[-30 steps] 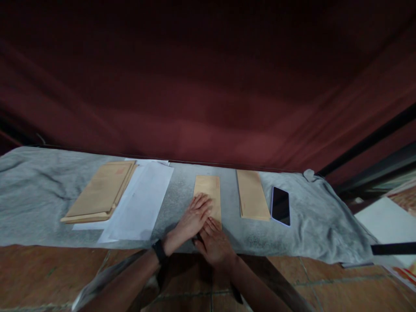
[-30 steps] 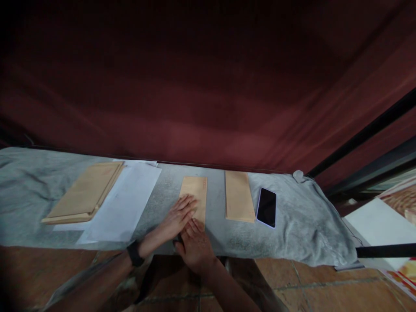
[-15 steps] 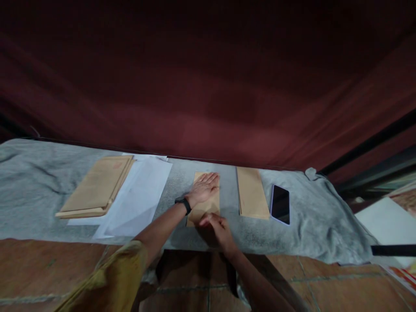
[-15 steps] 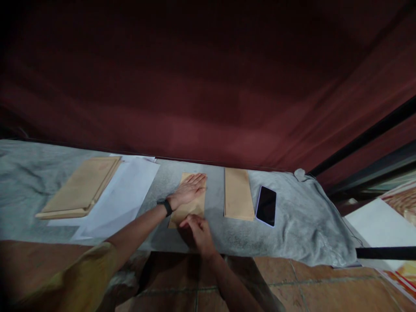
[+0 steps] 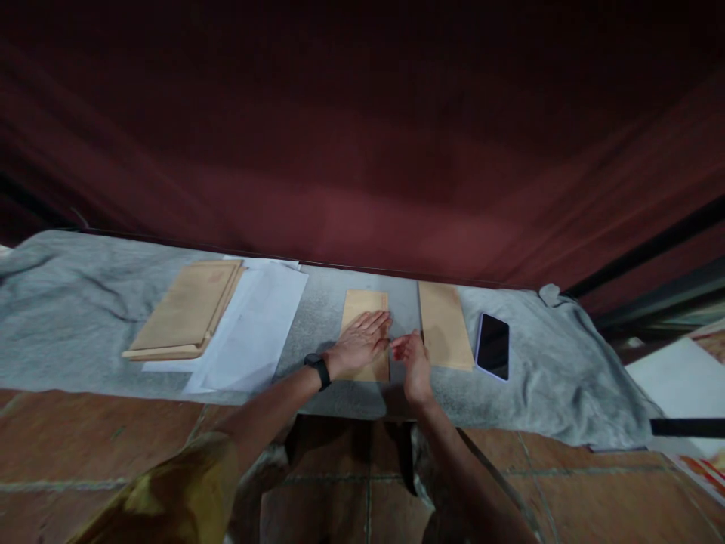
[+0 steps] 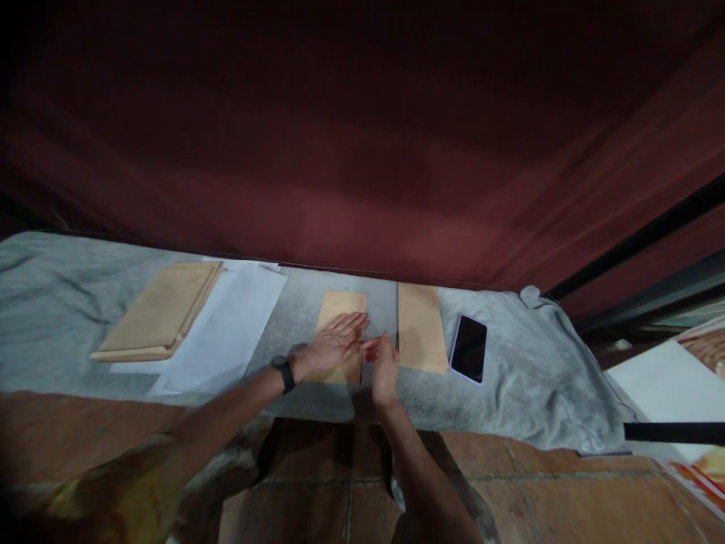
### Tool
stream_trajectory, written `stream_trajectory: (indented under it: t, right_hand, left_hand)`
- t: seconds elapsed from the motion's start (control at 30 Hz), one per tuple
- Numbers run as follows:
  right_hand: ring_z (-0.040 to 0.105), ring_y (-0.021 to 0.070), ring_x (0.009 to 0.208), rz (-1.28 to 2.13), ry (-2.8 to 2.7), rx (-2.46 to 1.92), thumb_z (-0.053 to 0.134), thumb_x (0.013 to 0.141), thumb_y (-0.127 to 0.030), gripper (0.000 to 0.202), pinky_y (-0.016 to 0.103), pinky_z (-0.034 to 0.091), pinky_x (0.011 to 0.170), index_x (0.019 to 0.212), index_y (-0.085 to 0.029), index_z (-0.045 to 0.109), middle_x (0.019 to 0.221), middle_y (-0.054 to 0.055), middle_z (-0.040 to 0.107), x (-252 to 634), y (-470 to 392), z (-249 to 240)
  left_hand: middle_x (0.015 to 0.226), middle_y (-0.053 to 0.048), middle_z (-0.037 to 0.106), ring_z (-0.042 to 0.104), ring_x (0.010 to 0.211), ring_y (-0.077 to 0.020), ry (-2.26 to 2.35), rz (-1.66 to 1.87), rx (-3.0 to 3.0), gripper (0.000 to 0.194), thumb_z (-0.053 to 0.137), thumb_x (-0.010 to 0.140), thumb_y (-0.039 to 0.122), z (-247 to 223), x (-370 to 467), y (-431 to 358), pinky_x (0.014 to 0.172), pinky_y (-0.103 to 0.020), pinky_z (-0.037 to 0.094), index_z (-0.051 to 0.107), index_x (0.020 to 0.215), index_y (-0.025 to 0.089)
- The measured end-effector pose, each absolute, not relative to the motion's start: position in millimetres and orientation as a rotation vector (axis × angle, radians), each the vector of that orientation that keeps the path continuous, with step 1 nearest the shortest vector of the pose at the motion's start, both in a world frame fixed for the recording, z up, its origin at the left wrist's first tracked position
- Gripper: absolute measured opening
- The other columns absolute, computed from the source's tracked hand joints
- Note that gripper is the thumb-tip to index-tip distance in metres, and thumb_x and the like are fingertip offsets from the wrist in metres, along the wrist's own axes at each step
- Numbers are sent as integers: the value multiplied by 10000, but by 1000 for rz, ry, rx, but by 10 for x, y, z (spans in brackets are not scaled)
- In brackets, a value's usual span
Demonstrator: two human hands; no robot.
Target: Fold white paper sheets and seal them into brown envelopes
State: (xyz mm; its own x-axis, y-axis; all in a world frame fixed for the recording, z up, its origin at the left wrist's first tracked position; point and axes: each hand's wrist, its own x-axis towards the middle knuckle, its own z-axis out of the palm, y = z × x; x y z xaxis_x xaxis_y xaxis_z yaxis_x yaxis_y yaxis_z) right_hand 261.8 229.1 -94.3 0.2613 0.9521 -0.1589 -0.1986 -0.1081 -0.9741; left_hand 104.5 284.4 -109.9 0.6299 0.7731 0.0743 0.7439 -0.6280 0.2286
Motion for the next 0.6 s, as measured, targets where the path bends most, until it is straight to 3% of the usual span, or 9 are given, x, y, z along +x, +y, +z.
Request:
stream_trajectory:
  t: [0.47,0.6]
  right_hand:
    - [656,195,645,1110,-892,-1365,423,904,-793,664,335,548,686,689,-219,677,667,47,712,2608,2370,-953]
    - [725,228,793,1107,-1010,-1396,442,937,-722,609,365,587,820,759,-220,738,802,69,785,2618,2384,-967]
  left_hand:
    - [1672,-105,380,270,1581,-214,1105,318,2692,587,395,1072,439,-1003,1025,2096,1299,-408,181,367,1597,178]
    - [1671,-100,382,296,1571,-211,1071,321,2686,597,396,1077,458,-1021,990,1906,1297,-403,190,345,1610,195]
